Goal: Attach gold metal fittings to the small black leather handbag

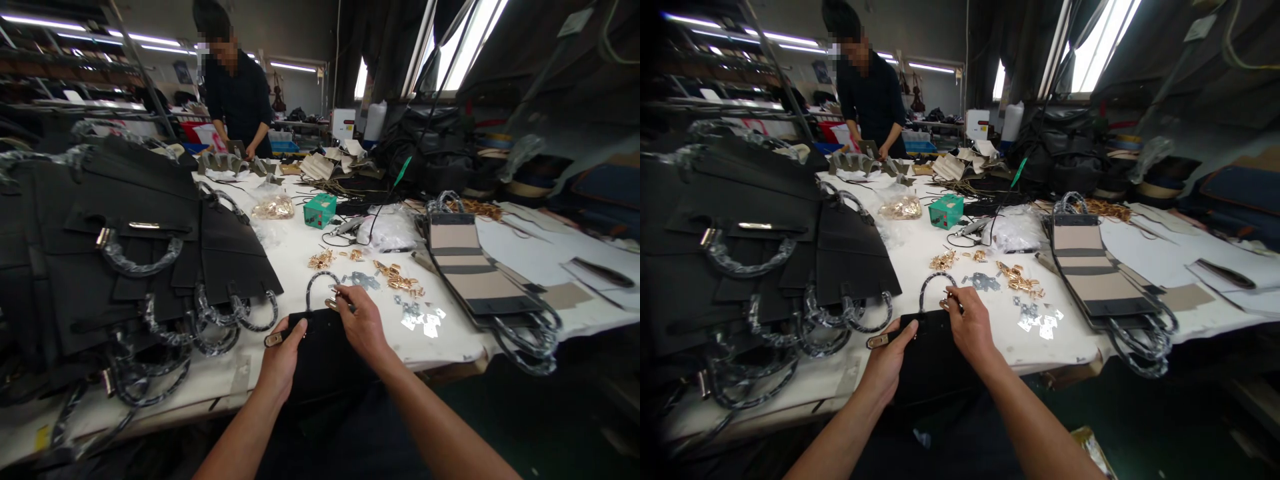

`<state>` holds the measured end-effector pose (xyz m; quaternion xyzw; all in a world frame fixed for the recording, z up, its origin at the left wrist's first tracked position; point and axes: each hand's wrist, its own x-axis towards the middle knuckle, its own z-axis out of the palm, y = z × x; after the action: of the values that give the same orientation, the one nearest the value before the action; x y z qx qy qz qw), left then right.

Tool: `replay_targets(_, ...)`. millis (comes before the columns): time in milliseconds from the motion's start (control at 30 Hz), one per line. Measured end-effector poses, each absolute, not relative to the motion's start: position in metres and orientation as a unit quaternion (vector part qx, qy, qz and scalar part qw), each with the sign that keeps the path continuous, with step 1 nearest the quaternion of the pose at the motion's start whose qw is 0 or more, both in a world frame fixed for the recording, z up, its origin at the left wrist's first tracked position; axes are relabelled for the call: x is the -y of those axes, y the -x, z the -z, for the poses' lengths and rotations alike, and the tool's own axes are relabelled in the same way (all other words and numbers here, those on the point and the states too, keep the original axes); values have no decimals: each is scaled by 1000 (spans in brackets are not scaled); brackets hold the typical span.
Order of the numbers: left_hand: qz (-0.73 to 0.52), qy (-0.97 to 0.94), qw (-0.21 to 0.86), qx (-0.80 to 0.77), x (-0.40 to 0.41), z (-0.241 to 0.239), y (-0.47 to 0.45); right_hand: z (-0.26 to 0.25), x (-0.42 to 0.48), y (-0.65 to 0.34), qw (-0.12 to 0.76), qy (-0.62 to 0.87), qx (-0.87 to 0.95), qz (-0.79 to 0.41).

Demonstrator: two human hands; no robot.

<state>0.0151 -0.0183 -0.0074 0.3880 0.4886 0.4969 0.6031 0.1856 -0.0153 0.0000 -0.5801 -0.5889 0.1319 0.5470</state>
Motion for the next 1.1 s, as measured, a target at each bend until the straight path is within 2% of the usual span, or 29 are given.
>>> replay_targets(133,-505,-397,593,-485,18,8,-15,-2,11,-179,403,635,657,-47)
replay_targets(233,-509,-391,593,-485,18,9,-16,-4,13,-176,388,633,668,-46)
replay_targets(300,-506,-386,600,-485,18,8,-16,-7,18,-177,441,599,661,-97)
replay_targets(400,-501,-383,606,-485,18,8,-16,-17,30,-190,499,538,630,-256)
replay_targets(500,-496,-380,605,-494,19,9,-15,-27,42,-217,444,518,599,-420)
replay_targets(567,-494,-374,606,-499,19,9,-15,-25,49,-236,415,544,575,-448)
replay_targets(833,-488,-369,599,-517,16,11,-15,26,55,-244,483,626,479,-383)
replay_targets(967,-481,-372,611,-506,15,12,-14,31,54,-235,470,664,496,-303)
replay_targets(1100,-483,-406,573,-523,16,16,-13,30,53,-232,440,682,534,-237)
